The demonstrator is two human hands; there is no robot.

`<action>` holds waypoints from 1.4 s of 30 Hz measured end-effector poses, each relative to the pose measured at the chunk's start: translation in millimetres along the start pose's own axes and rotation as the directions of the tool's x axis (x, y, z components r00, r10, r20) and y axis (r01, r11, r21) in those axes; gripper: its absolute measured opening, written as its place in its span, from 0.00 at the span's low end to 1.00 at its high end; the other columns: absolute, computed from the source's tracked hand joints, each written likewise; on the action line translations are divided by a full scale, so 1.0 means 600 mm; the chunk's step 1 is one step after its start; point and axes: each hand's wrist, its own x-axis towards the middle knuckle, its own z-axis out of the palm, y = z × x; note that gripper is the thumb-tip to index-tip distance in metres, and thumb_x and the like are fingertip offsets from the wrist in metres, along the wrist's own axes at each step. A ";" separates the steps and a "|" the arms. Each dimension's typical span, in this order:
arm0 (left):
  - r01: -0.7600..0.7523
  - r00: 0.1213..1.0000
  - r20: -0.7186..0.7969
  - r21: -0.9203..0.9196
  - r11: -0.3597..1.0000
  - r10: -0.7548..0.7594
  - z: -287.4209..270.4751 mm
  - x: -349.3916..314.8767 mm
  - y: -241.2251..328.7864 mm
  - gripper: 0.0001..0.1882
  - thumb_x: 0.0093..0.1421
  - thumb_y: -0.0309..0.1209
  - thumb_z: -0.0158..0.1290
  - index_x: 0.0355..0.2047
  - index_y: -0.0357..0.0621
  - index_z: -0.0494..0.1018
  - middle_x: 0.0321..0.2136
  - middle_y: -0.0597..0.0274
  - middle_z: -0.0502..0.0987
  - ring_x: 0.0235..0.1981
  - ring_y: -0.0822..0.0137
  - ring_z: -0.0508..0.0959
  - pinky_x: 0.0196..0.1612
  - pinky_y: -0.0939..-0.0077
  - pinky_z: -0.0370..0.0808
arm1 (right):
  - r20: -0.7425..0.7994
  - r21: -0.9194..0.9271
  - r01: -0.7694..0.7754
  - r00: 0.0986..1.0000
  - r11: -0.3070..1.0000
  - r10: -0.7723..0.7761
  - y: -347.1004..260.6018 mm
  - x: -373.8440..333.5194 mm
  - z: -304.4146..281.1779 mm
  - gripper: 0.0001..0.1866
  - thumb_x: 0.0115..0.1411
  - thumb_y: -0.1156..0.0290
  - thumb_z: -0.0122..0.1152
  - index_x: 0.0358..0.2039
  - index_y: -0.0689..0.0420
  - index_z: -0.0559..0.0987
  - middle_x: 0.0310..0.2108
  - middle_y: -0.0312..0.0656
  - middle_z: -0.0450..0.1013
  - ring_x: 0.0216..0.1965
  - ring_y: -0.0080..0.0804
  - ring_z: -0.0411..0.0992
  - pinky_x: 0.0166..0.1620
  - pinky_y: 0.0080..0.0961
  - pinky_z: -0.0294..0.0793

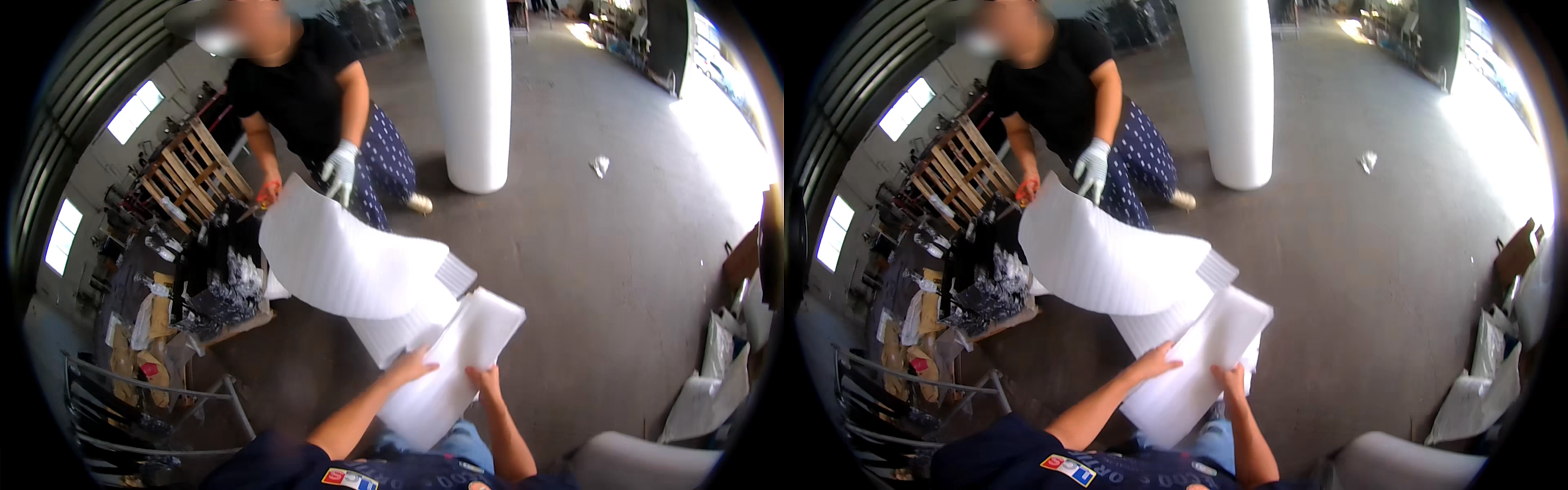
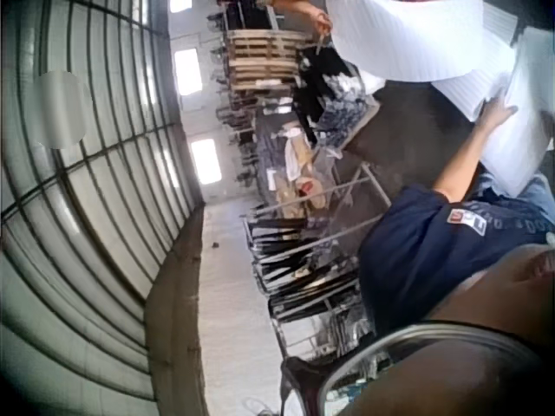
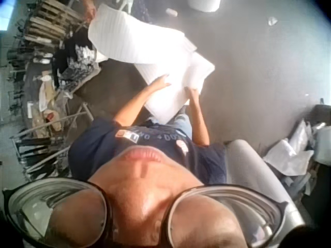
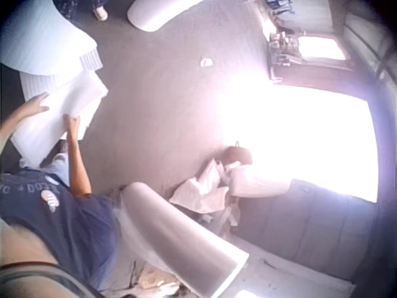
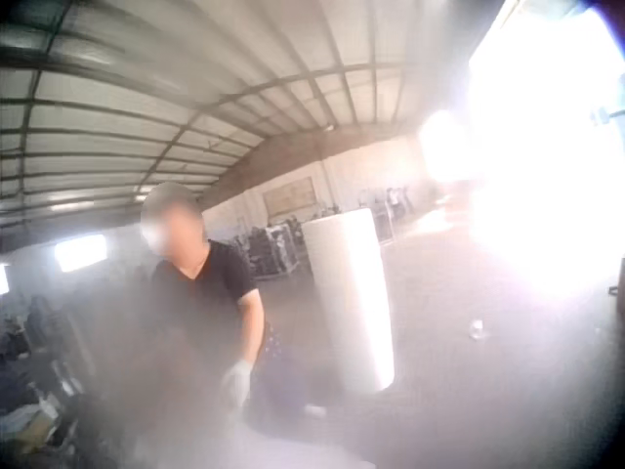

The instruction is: The person organizes and stacks several white foam sheets by hand, picking them up from a pile and placing them into a neat stack on the ground.

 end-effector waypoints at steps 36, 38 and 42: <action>-0.511 0.859 0.494 0.803 0.307 0.139 0.232 0.397 -0.385 0.57 0.38 0.49 0.64 0.63 0.48 0.42 0.62 0.43 0.44 0.64 0.48 0.41 0.61 0.45 0.39 | -0.389 0.208 -0.541 0.719 0.815 0.576 0.519 0.278 -0.209 0.21 0.46 0.76 0.56 0.43 0.63 0.68 0.33 0.40 0.70 0.33 0.33 0.71 0.34 0.31 0.74; -0.526 0.823 0.564 0.803 0.280 -0.068 0.270 0.439 -0.434 0.59 0.37 0.53 0.63 0.63 0.48 0.41 0.61 0.41 0.46 0.64 0.49 0.42 0.61 0.44 0.37 | -0.382 0.222 -0.541 0.717 0.811 0.583 0.547 0.268 -0.231 0.22 0.46 0.76 0.56 0.45 0.63 0.67 0.34 0.41 0.70 0.34 0.34 0.71 0.35 0.31 0.74; -0.330 0.633 0.609 0.770 0.546 -0.477 0.389 0.436 -0.537 0.58 0.39 0.55 0.61 0.63 0.48 0.41 0.61 0.41 0.48 0.64 0.46 0.42 0.61 0.42 0.33 | -0.432 0.306 -0.437 0.728 0.846 0.532 0.542 0.261 -0.245 0.23 0.45 0.78 0.57 0.45 0.65 0.68 0.35 0.42 0.70 0.35 0.32 0.70 0.36 0.26 0.70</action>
